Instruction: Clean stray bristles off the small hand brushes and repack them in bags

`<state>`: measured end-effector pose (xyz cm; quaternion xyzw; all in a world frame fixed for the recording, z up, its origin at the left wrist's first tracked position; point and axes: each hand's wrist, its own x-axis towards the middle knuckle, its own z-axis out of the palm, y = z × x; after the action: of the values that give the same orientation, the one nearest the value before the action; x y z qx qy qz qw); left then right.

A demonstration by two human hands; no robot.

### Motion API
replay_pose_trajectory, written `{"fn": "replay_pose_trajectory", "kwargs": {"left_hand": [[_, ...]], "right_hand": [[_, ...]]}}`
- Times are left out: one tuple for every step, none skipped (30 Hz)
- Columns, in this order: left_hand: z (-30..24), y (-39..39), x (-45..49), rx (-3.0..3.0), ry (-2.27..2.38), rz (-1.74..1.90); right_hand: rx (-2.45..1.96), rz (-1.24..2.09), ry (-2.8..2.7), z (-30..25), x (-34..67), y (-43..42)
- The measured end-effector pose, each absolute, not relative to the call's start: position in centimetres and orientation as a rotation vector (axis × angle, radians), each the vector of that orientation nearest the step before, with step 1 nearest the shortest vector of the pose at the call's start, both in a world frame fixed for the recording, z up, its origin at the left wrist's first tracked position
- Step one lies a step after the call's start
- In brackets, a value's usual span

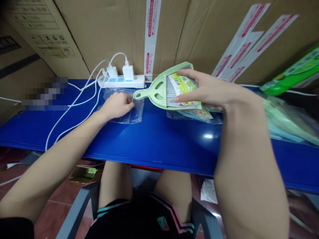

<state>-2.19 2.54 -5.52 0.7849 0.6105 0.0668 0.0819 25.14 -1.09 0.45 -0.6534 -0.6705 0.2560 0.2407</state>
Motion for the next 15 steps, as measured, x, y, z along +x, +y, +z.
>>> {"fn": "replay_pose_trajectory", "kwargs": {"left_hand": [[-5.47,2.51,-2.15,2.343,1.831,0.198],[-5.45,2.47,-2.07,2.339,1.841,0.197],[-5.45,2.41,-1.96,2.336,1.853,0.194],[-5.46,2.34,-1.84,2.333,1.863,0.190],[-5.46,2.27,-1.72,2.332,1.870,0.184],[-5.47,2.19,-1.63,2.333,1.873,0.176],[-5.46,2.12,-1.56,2.338,1.873,0.167],[-5.43,2.06,-1.51,2.343,1.871,0.159],[-5.39,2.01,-1.50,2.348,1.868,0.153],[-5.35,1.97,-1.50,2.354,1.865,0.148],[-5.32,1.93,-1.51,2.357,1.865,0.145],[-5.29,1.91,-1.52,2.358,1.869,0.145],[-5.29,1.89,-1.52,2.356,1.877,0.147],[-5.31,1.88,-1.52,2.354,1.888,0.150],[-5.35,1.88,-1.50,2.351,1.900,0.153]], "right_hand": [[-1.811,0.726,-1.831,0.43,25.14,-1.04],[-1.840,0.755,-1.825,0.38,25.19,-0.93],[-1.859,0.770,-1.828,0.31,25.29,-0.80],[-1.868,0.756,-1.850,0.24,25.42,-0.67],[-1.871,0.730,-1.876,0.16,25.56,-0.55],[-1.872,0.709,-1.900,0.11,25.71,-0.46],[-1.873,0.690,-1.915,0.07,25.83,-0.41],[-1.875,0.677,-1.923,0.06,25.91,-0.39],[-1.878,0.671,-1.926,0.07,25.94,-0.41],[-1.881,0.672,-1.928,0.10,25.91,-0.46],[-1.881,0.676,-1.927,0.14,25.82,-0.53],[-1.882,0.677,-1.924,0.19,25.69,-0.61],[-1.886,0.675,-1.919,0.24,25.52,-0.70],[-1.893,0.671,-1.911,0.29,25.33,-0.79],[-1.904,0.666,-1.903,0.34,25.14,-0.87]]}}
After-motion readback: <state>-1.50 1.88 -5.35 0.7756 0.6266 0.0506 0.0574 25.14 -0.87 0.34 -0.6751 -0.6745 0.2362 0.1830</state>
